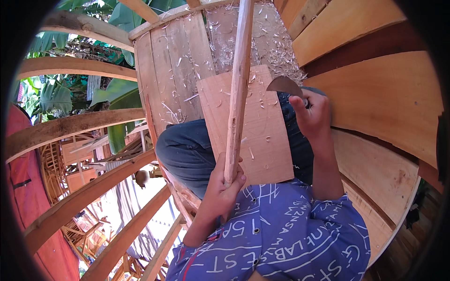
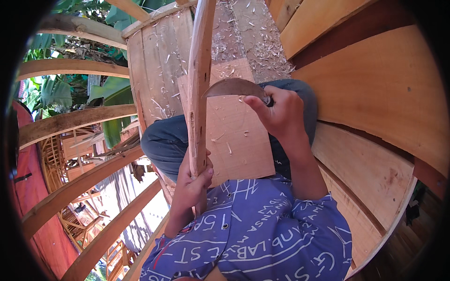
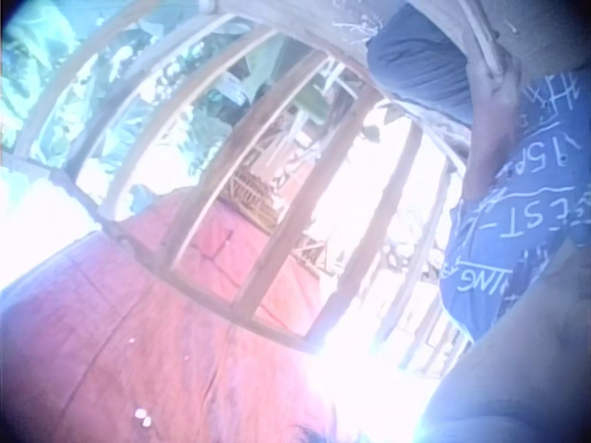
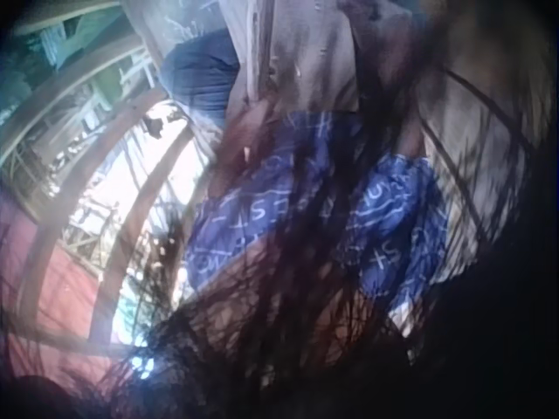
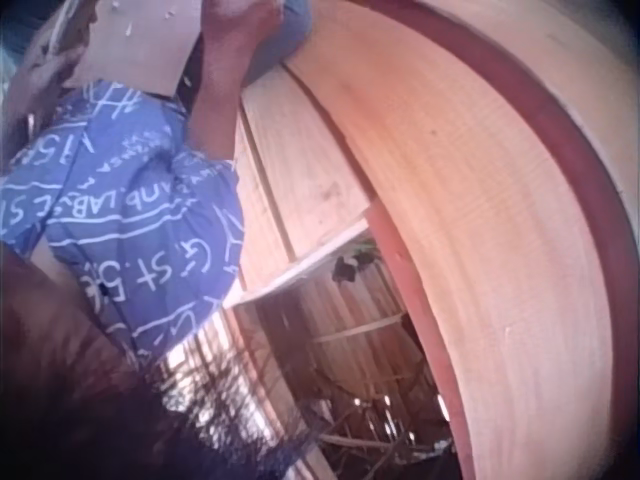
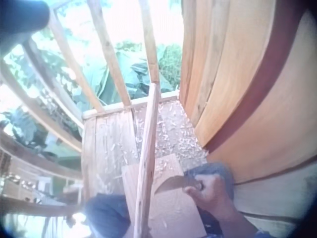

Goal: The person uses a curved knife to carve and smooth a long, light-colored wooden stick. They hold the stick with their left hand and repeatedly shave thin curls of wood from its surface with the knife in their right hand, working over a wooden board placed on their lap.

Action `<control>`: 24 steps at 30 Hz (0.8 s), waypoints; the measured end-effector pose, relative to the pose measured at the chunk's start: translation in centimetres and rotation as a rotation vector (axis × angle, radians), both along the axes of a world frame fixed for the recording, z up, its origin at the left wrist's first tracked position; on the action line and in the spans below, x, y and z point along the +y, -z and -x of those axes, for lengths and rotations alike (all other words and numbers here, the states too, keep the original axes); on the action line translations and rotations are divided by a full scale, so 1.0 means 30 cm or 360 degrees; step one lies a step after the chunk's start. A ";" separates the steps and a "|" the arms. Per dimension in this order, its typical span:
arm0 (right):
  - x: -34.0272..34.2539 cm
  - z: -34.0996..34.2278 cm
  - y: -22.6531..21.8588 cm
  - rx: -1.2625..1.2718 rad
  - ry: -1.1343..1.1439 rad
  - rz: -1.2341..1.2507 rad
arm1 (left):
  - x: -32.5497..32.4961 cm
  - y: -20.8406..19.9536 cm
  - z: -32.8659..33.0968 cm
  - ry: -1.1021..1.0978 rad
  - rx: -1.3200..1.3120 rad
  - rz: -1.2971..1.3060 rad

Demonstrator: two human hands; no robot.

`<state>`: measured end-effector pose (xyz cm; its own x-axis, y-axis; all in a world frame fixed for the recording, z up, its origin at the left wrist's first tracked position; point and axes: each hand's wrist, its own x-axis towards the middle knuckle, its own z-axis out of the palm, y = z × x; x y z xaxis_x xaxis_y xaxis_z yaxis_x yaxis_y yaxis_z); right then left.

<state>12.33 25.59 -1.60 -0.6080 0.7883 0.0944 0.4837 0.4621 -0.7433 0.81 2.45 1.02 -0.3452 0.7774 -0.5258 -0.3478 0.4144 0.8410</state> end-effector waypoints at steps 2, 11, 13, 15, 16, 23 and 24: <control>-0.047 -0.008 0.005 -0.0060 -0.0129 0.0012 | -0.001 0.003 0.009 0.0013 0.0069 0.0023; -0.060 0.005 0.034 -0.0169 -0.0198 -0.0324 | 0.021 -0.029 -0.015 0.0249 0.0409 0.0021; -0.048 0.003 0.022 -0.0212 -0.0186 -0.0374 | 0.024 -0.038 -0.024 0.0282 0.0472 0.0036; -0.035 -0.001 0.011 -0.0223 -0.0156 -0.0435 | 0.024 -0.038 -0.038 0.0282 0.0478 0.0014; -0.029 -0.005 0.012 -0.0229 -0.0149 -0.0485 | 0.025 -0.036 -0.043 0.0284 0.0478 0.0000; 0.046 -0.017 0.039 -0.0178 0.0034 -0.0653 | 0.015 -0.030 -0.058 0.0361 0.0445 -0.0012; 0.055 -0.017 0.043 -0.0147 0.0058 -0.0675 | 0.012 -0.026 -0.060 0.0370 0.0478 -0.0023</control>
